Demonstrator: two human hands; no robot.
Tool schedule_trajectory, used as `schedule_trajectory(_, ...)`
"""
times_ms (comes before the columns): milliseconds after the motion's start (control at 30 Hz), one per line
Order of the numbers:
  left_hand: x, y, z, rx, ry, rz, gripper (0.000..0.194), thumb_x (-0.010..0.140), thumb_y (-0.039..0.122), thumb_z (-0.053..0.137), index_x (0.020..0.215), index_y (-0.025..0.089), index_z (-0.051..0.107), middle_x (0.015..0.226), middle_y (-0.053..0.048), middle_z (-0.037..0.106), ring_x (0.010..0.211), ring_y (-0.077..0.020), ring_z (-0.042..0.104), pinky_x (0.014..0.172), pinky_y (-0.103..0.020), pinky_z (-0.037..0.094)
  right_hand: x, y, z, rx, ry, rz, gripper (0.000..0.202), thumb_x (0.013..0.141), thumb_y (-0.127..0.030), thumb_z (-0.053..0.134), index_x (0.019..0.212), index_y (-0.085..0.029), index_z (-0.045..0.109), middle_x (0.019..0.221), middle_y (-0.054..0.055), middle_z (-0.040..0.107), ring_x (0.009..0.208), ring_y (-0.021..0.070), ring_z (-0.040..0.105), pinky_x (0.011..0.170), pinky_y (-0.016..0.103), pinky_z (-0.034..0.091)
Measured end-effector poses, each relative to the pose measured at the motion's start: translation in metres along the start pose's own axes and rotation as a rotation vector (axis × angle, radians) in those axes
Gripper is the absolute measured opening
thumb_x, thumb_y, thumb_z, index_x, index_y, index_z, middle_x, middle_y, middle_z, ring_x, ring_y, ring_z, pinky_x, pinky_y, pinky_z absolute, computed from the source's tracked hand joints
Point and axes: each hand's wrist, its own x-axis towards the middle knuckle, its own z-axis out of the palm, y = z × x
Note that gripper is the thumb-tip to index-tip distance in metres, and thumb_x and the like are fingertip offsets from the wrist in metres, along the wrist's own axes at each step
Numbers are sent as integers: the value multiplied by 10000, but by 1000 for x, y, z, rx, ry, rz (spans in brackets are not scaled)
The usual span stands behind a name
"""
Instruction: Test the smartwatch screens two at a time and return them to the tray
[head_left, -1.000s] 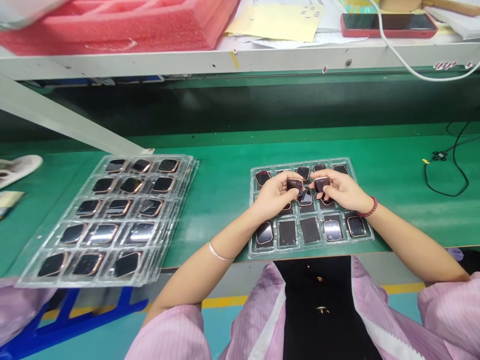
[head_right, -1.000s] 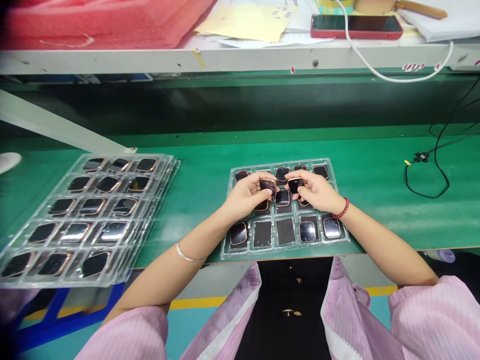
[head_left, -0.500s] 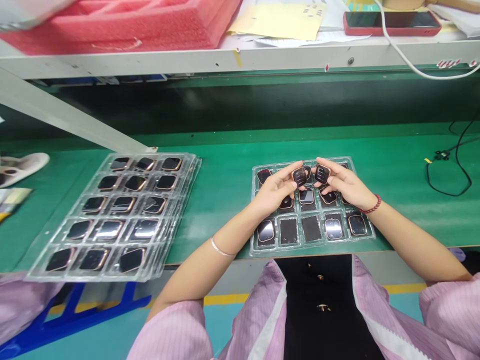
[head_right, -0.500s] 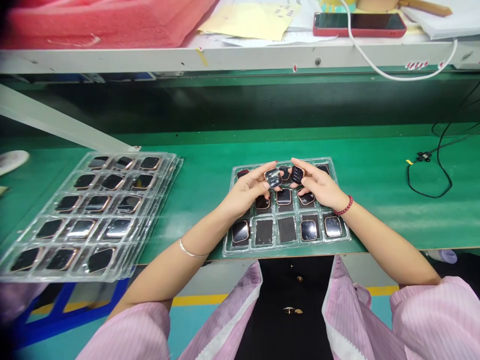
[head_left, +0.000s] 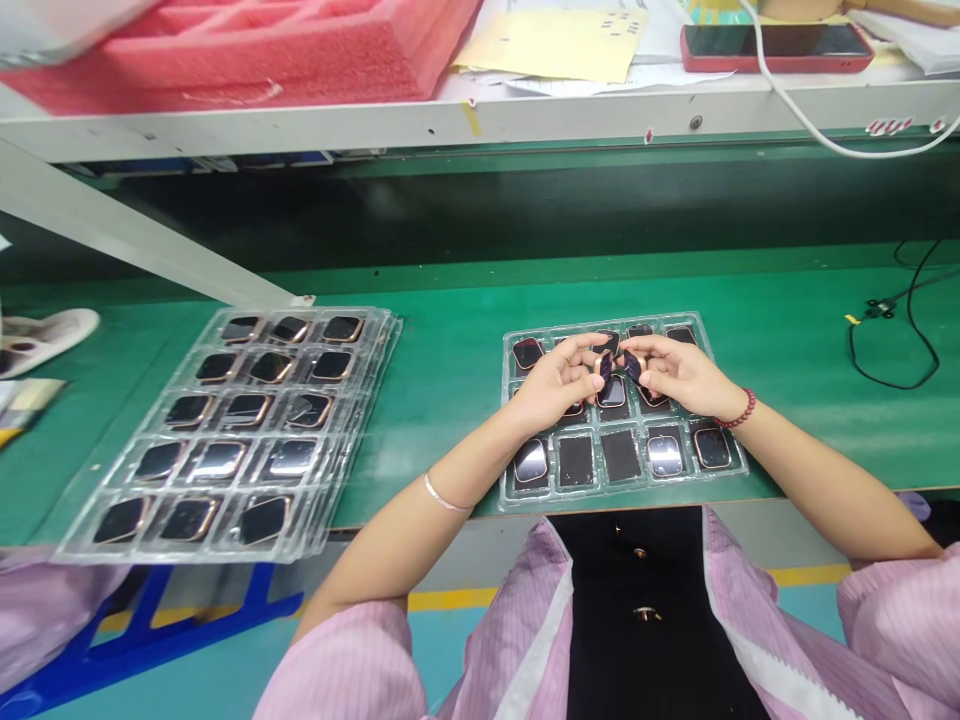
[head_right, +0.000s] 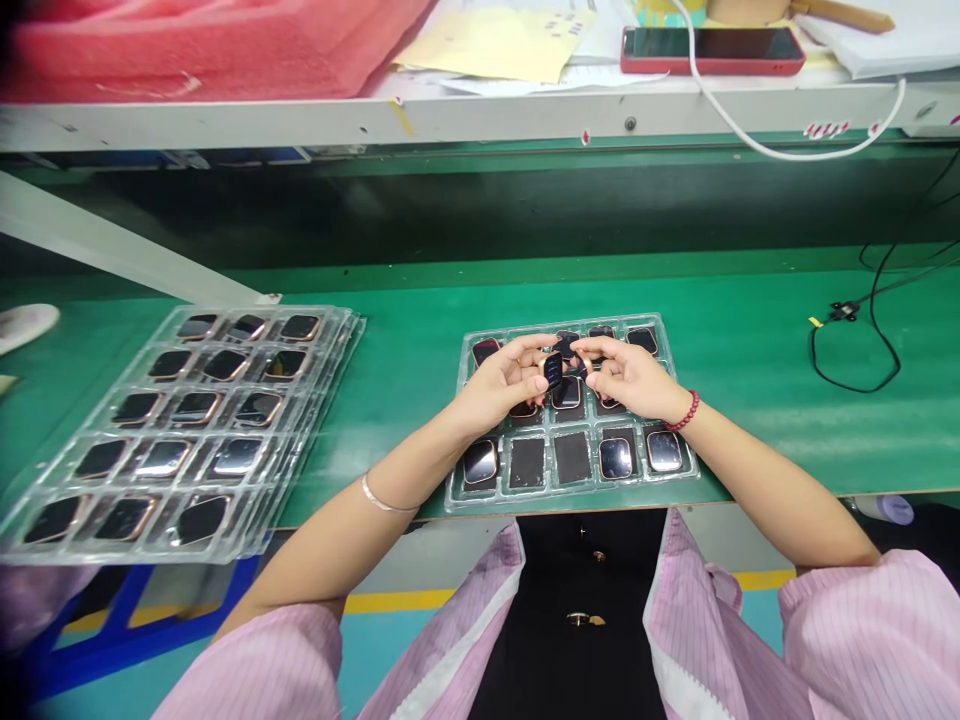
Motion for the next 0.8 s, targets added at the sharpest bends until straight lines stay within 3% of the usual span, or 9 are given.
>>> schedule_trajectory(800, -1, 1, 1, -8, 21, -45, 673, 766, 468, 897, 1291, 180, 589, 1123, -101, 689, 697, -83, 627, 617, -213, 548, 0, -2, 1, -100, -4, -33, 497, 939, -398, 731, 1365, -181, 594, 1031, 67, 686, 605, 102, 552, 550, 250, 512)
